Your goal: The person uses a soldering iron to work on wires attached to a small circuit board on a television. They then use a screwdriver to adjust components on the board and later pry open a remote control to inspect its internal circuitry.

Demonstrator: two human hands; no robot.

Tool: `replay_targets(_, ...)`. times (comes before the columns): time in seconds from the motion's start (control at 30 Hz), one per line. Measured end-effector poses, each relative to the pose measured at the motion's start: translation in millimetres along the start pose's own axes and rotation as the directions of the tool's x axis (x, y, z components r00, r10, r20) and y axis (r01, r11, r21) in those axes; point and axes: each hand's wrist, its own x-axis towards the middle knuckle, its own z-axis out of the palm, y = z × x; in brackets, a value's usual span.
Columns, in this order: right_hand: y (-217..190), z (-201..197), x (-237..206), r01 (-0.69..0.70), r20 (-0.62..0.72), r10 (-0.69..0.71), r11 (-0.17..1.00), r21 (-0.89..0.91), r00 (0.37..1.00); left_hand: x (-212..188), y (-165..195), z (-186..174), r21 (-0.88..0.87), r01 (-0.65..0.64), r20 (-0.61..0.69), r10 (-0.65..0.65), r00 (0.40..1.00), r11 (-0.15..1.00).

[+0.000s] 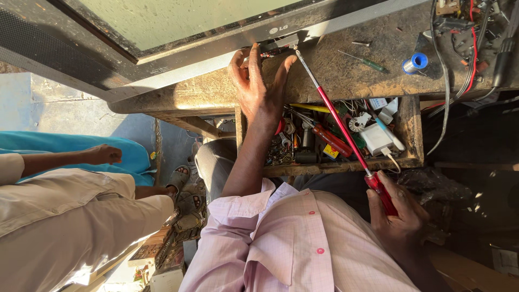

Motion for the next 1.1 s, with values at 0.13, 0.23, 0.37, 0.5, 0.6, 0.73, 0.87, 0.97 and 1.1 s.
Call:
replay_targets(0.13,7,1,-4,-0.002,-0.011,0.001,1.000,-0.015,1.000,-1,-1,1,-0.007,0.008,0.005,-0.008,1.000,1.000)
replay_targets(0.23,16,4,-6,-0.010,-0.007,0.010,1.000,-0.004,1.000,-4,-7,4,-0.001,-0.007,-0.013,0.007,1.000,1.000)
replay_targets(0.37,32,-4,-8,0.039,-0.021,-0.039,0.998,0.041,0.999,-3,-19,16,-0.061,-0.037,-0.067,0.033,0.997,0.997)
replay_targets(0.5,62,-29,-2,0.093,0.039,-0.091,0.994,-0.053,0.995,-7,-34,24,-0.109,0.081,-0.037,-0.085,0.996,0.991)
replay_targets(0.6,92,-41,9,0.220,0.108,-0.213,0.974,-0.056,0.971,-22,-42,19,-0.120,0.003,-0.069,-0.011,0.998,0.993)
replay_targets(0.73,117,-39,27,0.270,0.166,-0.265,0.963,-0.011,0.950,-32,-54,-1,-0.052,-0.027,-0.014,0.027,1.000,0.998)
replay_targets(0.87,122,-11,59,0.367,0.191,-0.356,0.930,-0.022,0.915,-36,-52,-27,0.134,0.139,0.066,-0.148,0.987,0.981)
replay_targets(0.97,123,19,89,0.514,0.130,-0.499,0.846,-0.143,0.857,-64,-42,-68,0.083,0.046,0.024,-0.048,0.999,0.996)
replay_targets(1.1,117,34,80,0.465,0.006,-0.476,0.855,-0.229,0.879,-109,-39,-109,0.137,0.121,0.061,-0.131,0.990,0.983)
